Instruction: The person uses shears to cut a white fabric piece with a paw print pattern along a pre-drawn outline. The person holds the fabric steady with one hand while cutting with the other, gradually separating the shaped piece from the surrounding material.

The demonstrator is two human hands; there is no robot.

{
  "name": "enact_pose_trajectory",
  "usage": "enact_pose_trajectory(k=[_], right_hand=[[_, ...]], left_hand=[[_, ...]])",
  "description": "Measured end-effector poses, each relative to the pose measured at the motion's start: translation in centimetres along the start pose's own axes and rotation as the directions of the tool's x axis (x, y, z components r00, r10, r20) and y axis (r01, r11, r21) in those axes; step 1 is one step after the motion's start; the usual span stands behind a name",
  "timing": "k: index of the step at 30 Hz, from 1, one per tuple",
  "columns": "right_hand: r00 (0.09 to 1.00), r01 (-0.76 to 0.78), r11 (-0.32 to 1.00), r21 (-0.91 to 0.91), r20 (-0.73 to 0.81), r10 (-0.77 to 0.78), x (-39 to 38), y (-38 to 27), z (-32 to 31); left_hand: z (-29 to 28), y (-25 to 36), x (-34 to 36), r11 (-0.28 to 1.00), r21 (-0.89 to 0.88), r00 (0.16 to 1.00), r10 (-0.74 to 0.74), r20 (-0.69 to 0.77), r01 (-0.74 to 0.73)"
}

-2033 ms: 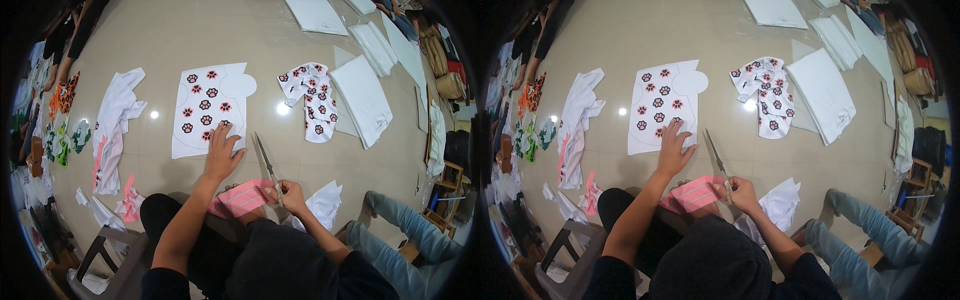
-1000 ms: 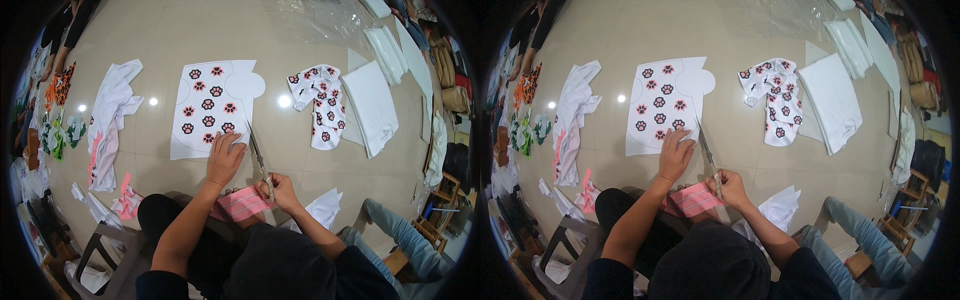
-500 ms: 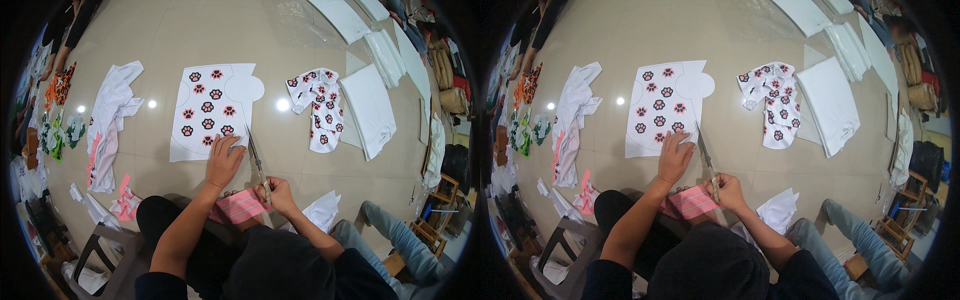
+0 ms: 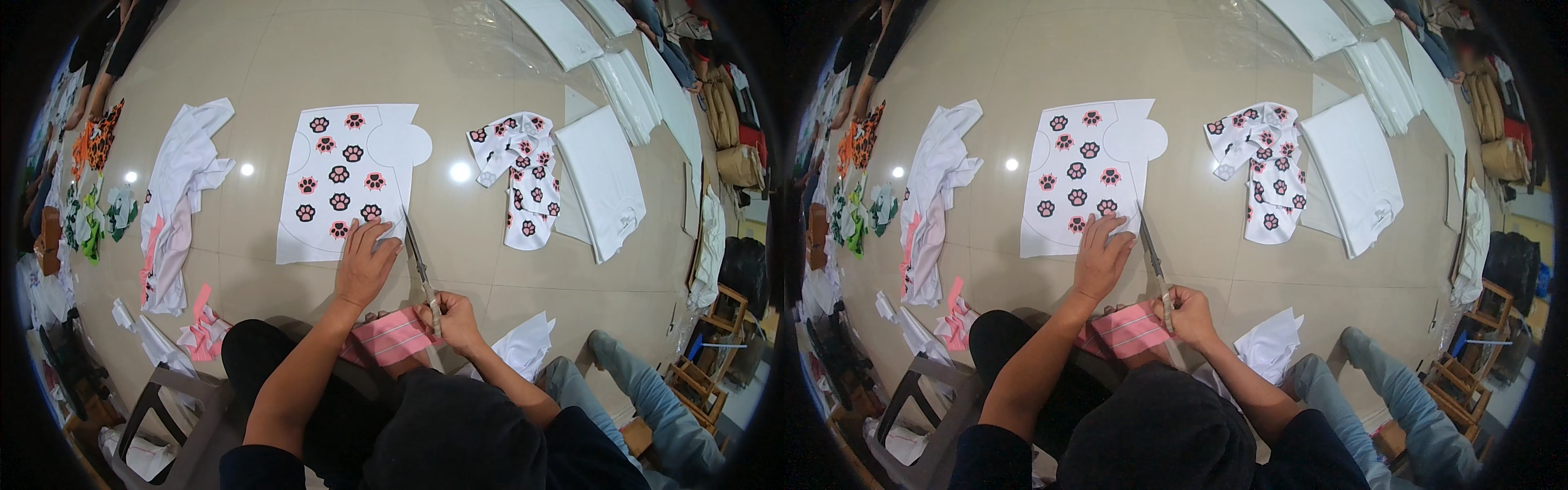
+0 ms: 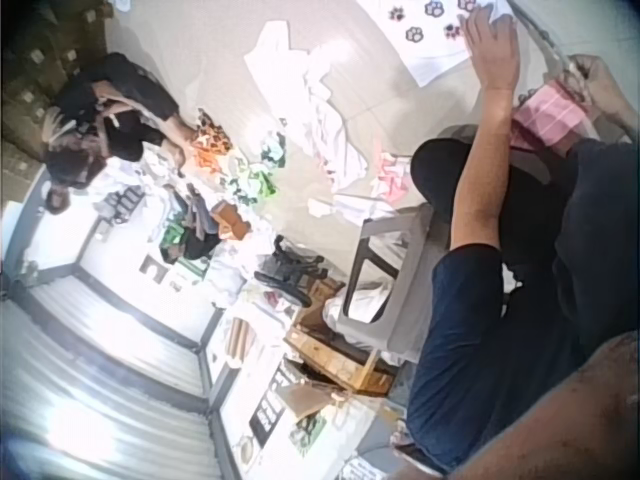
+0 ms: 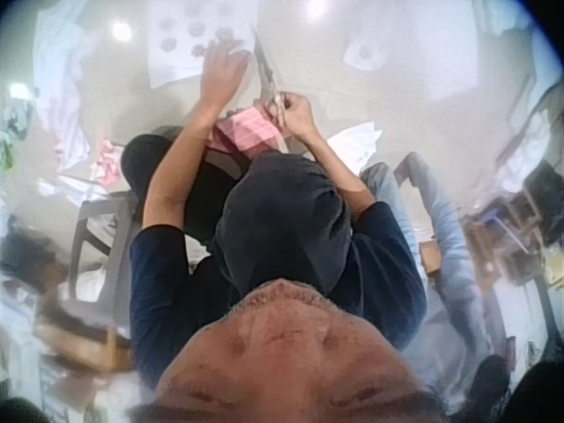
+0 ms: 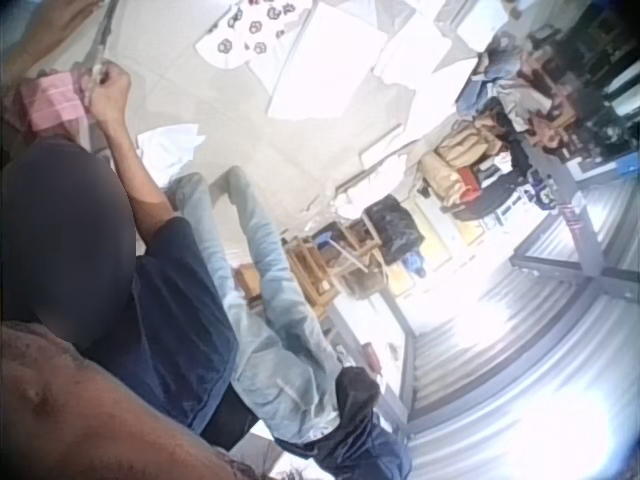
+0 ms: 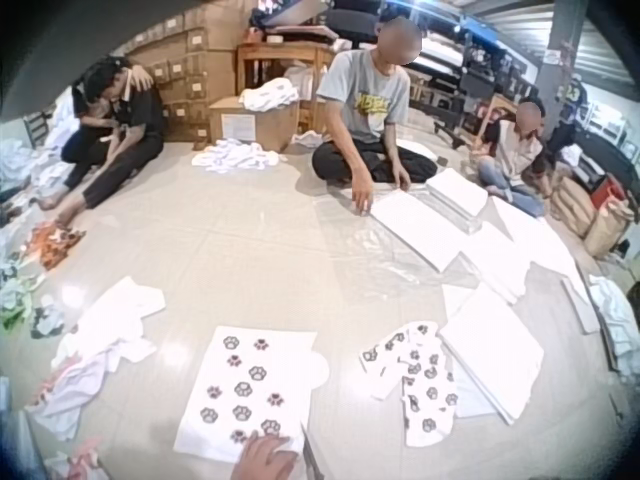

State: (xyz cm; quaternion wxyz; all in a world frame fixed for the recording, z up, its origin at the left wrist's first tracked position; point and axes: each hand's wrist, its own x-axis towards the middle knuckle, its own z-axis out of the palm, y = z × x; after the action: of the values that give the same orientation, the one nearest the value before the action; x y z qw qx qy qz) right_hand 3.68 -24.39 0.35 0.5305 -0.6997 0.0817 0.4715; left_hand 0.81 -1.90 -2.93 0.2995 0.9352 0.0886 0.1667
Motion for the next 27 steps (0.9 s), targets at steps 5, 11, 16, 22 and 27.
enact_pose_trajectory(k=[5,11,16,22,27], right_hand=[[1.000,-0.001,1.000,-0.008,0.000,0.001,-0.01,0.04,-0.10],[1.000,-0.005,1.000,0.026,0.004,0.005,0.05,-0.30,-0.03],[0.999,-0.027,0.998,0.049,0.022,0.026,-0.18,-0.67,0.02],[0.998,-0.047,0.997,0.060,0.033,0.045,-0.31,-0.59,0.05],[0.997,-0.069,0.996,0.055,0.025,0.068,-0.40,-0.37,0.13]], left_hand=[[0.11,-0.09,-0.15,1.000,0.004,1.000,-0.005,-0.003,0.005],[0.22,-0.12,-0.18,1.000,-0.006,1.000,-0.014,-0.003,0.014],[0.09,-0.09,-0.17,1.000,-0.007,1.000,-0.018,0.001,0.018],[0.19,-0.14,-0.17,1.000,-0.003,1.000,-0.018,-0.001,0.018],[0.16,-0.11,-0.13,1.000,0.006,1.000,-0.011,-0.004,0.011]])
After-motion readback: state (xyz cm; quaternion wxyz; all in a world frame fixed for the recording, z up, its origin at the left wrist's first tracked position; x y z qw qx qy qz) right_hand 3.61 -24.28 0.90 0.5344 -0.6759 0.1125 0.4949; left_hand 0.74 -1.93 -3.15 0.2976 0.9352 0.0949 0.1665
